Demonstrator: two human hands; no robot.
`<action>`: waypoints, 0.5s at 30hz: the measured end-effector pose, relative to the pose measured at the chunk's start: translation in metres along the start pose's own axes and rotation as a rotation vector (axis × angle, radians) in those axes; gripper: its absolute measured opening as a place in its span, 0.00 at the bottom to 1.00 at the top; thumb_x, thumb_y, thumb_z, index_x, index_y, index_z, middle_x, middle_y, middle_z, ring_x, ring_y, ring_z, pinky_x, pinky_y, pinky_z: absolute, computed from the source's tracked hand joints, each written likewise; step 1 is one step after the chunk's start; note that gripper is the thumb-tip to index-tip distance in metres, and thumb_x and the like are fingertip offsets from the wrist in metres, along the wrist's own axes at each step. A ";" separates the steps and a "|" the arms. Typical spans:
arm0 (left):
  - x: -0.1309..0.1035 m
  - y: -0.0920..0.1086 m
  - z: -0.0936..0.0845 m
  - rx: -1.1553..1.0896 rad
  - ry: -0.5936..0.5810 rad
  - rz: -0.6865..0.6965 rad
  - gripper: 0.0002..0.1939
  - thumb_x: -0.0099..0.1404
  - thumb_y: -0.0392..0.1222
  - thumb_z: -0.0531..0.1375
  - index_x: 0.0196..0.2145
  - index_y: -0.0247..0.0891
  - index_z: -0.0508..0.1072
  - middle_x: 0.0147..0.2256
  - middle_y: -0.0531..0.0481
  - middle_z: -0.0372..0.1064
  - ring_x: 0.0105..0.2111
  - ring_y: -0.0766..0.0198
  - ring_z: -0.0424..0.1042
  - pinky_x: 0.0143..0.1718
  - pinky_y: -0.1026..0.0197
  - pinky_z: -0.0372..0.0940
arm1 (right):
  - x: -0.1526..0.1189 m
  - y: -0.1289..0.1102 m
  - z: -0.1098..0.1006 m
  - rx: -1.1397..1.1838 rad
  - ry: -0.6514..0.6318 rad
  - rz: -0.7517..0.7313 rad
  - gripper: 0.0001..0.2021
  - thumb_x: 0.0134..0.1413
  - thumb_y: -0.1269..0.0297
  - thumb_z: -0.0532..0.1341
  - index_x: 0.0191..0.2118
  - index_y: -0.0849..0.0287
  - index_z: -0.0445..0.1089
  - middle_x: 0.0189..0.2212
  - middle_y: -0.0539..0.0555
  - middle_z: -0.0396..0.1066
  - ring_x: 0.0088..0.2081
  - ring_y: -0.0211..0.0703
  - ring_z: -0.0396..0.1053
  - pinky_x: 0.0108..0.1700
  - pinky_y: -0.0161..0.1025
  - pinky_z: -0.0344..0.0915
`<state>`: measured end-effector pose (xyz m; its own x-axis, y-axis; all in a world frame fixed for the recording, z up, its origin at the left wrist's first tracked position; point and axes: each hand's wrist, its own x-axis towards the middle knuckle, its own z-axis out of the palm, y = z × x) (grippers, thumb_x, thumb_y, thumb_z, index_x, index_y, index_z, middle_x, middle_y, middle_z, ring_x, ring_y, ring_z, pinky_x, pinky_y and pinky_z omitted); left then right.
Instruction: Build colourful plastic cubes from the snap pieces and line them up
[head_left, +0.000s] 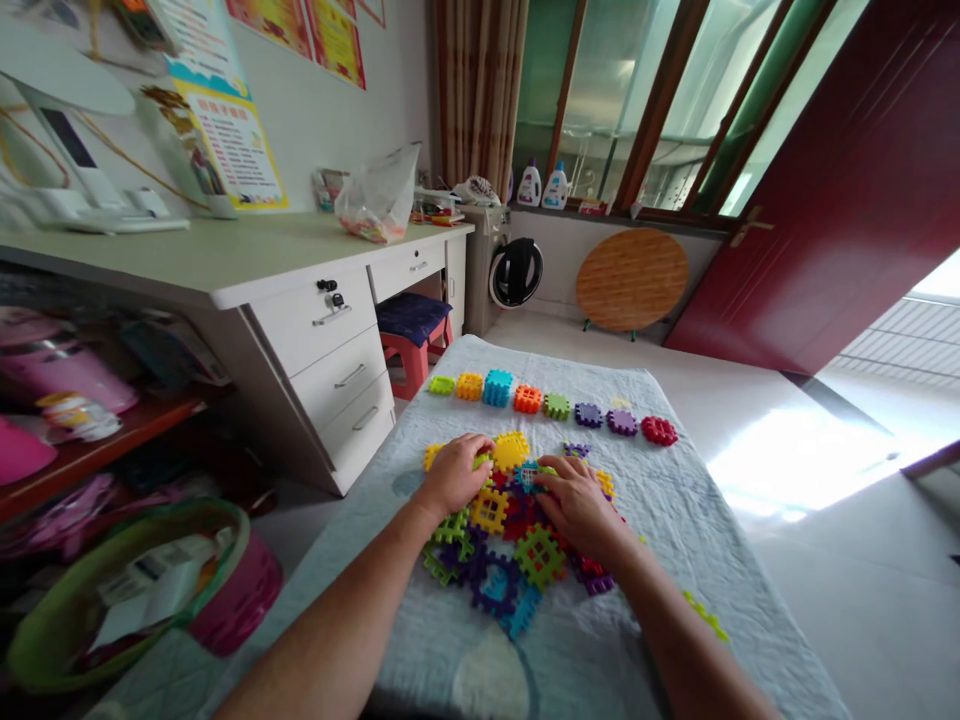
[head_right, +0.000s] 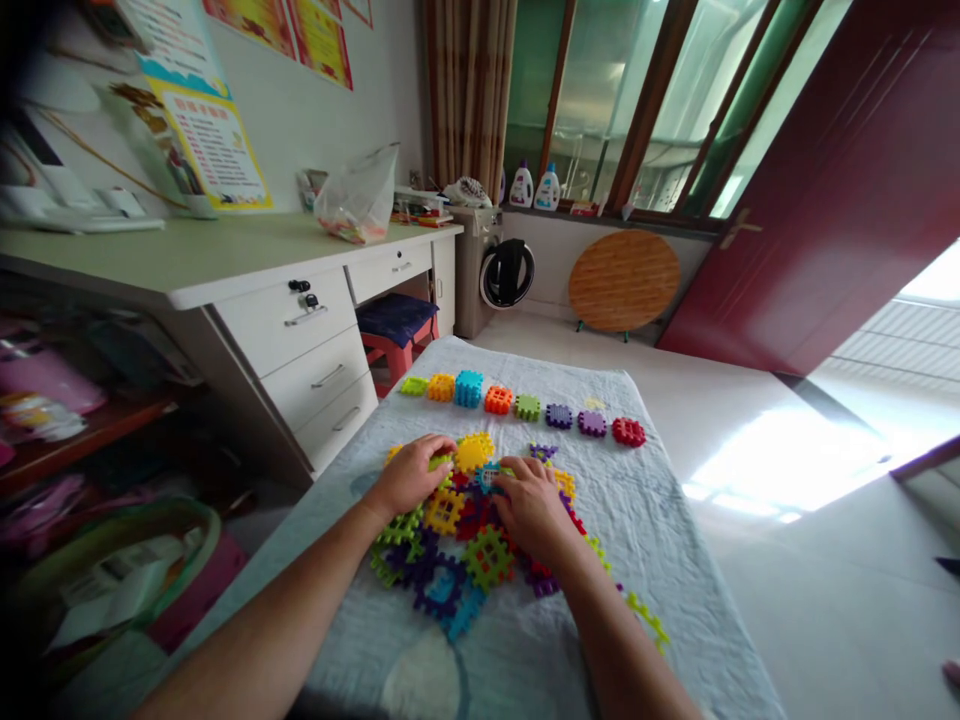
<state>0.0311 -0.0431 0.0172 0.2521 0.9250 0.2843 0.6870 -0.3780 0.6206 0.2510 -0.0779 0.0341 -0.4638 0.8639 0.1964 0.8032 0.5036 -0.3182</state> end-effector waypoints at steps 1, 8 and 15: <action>0.000 0.001 0.000 0.009 0.009 -0.009 0.10 0.57 0.33 0.56 0.37 0.39 0.71 0.37 0.47 0.71 0.38 0.60 0.70 0.44 0.59 0.63 | -0.001 0.000 0.000 -0.002 0.007 0.015 0.08 0.57 0.64 0.56 0.37 0.53 0.72 0.46 0.55 0.68 0.47 0.48 0.61 0.50 0.49 0.57; 0.004 0.005 0.007 0.149 0.034 0.055 0.20 0.54 0.41 0.63 0.45 0.40 0.71 0.46 0.44 0.68 0.48 0.53 0.65 0.53 0.53 0.57 | -0.008 0.004 -0.001 0.006 0.091 0.062 0.10 0.58 0.62 0.55 0.28 0.57 0.68 0.31 0.53 0.66 0.36 0.43 0.63 0.42 0.42 0.59; 0.010 0.004 0.018 0.198 -0.050 0.120 0.27 0.53 0.44 0.64 0.51 0.39 0.68 0.48 0.42 0.68 0.49 0.51 0.64 0.53 0.52 0.55 | -0.011 0.003 0.001 0.036 0.116 0.060 0.06 0.58 0.65 0.56 0.32 0.56 0.68 0.33 0.52 0.66 0.37 0.43 0.64 0.42 0.40 0.59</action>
<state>0.0491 -0.0348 0.0092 0.3698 0.8765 0.3081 0.7689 -0.4749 0.4281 0.2581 -0.0855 0.0297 -0.3678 0.8863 0.2814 0.8130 0.4534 -0.3655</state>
